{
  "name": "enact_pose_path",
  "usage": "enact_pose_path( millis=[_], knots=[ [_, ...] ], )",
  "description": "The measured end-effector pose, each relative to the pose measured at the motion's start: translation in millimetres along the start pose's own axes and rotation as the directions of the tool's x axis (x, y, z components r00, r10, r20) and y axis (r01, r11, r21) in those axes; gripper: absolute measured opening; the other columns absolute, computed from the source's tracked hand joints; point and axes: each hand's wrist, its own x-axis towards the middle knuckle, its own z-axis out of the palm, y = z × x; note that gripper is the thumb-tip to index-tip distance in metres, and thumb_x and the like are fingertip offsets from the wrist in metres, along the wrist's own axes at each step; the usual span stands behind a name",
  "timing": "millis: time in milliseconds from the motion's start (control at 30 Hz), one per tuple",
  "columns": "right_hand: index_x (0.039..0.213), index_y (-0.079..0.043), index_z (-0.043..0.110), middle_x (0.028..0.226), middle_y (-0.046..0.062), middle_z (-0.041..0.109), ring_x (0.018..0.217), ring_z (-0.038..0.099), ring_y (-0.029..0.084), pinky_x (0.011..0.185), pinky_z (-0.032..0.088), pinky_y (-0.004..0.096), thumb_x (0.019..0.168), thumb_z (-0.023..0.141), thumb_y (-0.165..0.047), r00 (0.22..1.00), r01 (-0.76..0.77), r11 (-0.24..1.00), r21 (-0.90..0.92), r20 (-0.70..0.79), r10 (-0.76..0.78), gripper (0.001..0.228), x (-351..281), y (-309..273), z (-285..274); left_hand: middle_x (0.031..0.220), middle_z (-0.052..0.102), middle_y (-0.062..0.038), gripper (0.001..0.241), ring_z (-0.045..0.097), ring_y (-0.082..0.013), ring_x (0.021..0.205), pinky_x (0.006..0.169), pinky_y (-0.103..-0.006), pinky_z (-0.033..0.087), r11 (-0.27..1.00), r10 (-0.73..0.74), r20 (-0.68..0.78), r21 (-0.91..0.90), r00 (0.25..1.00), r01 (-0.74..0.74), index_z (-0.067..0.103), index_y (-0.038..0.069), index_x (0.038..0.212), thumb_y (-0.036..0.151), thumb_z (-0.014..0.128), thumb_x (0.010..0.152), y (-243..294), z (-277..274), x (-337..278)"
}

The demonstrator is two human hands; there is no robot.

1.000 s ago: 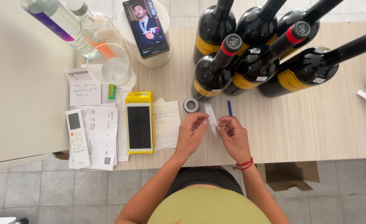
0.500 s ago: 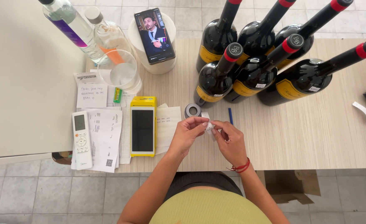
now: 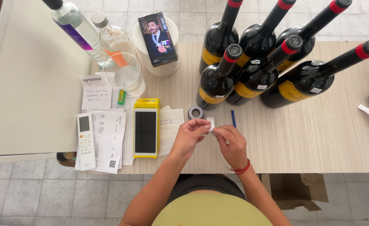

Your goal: Wiping wine bottles with a cloth, writing on small adhesive labels with a pen, and applying the labels to the bottles.

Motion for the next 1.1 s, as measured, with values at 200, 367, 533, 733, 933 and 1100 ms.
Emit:
enact_pose_path(
  millis=[200,367,533,733,933,1100],
  knots=[
    [0.104,-0.015,0.076,0.086,0.002,0.07,0.07,0.067,0.019,0.061,0.058,0.029,0.091,0.072,0.001,0.997,0.071,0.994,-0.082,-0.006,-0.072,0.021,-7.9,7.6,1.7,0.085,0.075,-0.001,0.021,0.068,-0.0084,0.08,0.073,-0.0216,0.051,1.0,0.006,-0.031,-0.022,1.0,-0.006,0.075,0.009,0.103,0.013,0.083,0.083,-2.7,1.5,-0.7],
    [0.1,-0.015,0.076,0.087,0.004,0.07,0.072,0.068,0.02,0.064,0.06,0.029,0.09,0.072,0.003,0.997,0.08,0.994,-0.077,0.007,-0.08,0.021,-5.3,4.6,2.5,0.083,0.075,-0.002,0.02,0.067,-0.0088,0.079,0.072,-0.0221,0.052,1.0,0.012,-0.05,-0.02,0.999,-0.013,0.075,0.009,0.101,0.013,0.083,0.083,-3.5,-0.5,0.3],
    [0.097,-0.014,0.074,0.092,0.001,0.069,0.076,0.068,0.017,0.068,0.06,0.03,0.092,0.074,-0.002,0.989,-0.146,0.987,0.066,0.027,0.145,0.013,4.4,-11.8,1.5,0.082,0.074,-0.003,0.017,0.067,-0.0089,0.079,0.074,-0.0236,0.052,0.999,0.049,-0.074,0.0,0.996,-0.049,0.075,0.008,0.1,0.012,0.082,0.085,1.7,-1.7,0.3],
    [0.091,-0.01,0.074,0.1,0.005,0.063,0.074,0.061,0.013,0.07,0.055,0.03,0.092,0.075,-0.006,0.93,-0.368,0.902,0.226,0.092,0.356,0.005,13.5,-21.7,-7.5,0.081,0.073,-0.005,0.016,0.065,-0.0099,0.076,0.073,-0.0231,0.053,0.992,0.122,-0.119,0.05,0.985,-0.117,0.075,0.007,0.1,0.01,0.08,0.086,9.3,-1.4,2.2],
    [0.094,-0.007,0.073,0.1,0.004,0.06,0.077,0.053,0.007,0.074,0.052,0.026,0.095,0.075,-0.009,0.874,-0.466,0.797,0.384,0.063,0.481,0.003,21.4,-32.0,-23.1,0.084,0.074,-0.011,0.017,0.066,-0.0155,0.079,0.076,-0.0288,0.054,0.978,0.152,-0.109,0.163,0.982,-0.133,0.076,0.005,0.102,0.01,0.08,0.087,2.8,-10.3,6.3],
    [0.103,-0.001,0.07,0.102,0.004,0.058,0.077,0.047,0.006,0.071,0.046,0.023,0.1,0.065,-0.006,0.796,-0.531,0.59,0.608,0.118,0.594,0.007,28.6,-39.9,-32.0,0.086,0.074,-0.009,0.016,0.064,-0.0147,0.082,0.077,-0.0287,0.052,0.961,0.154,-0.094,0.246,0.984,-0.127,0.076,0.008,0.103,0.009,0.077,0.087,6.5,-12.3,1.3]
  ],
)
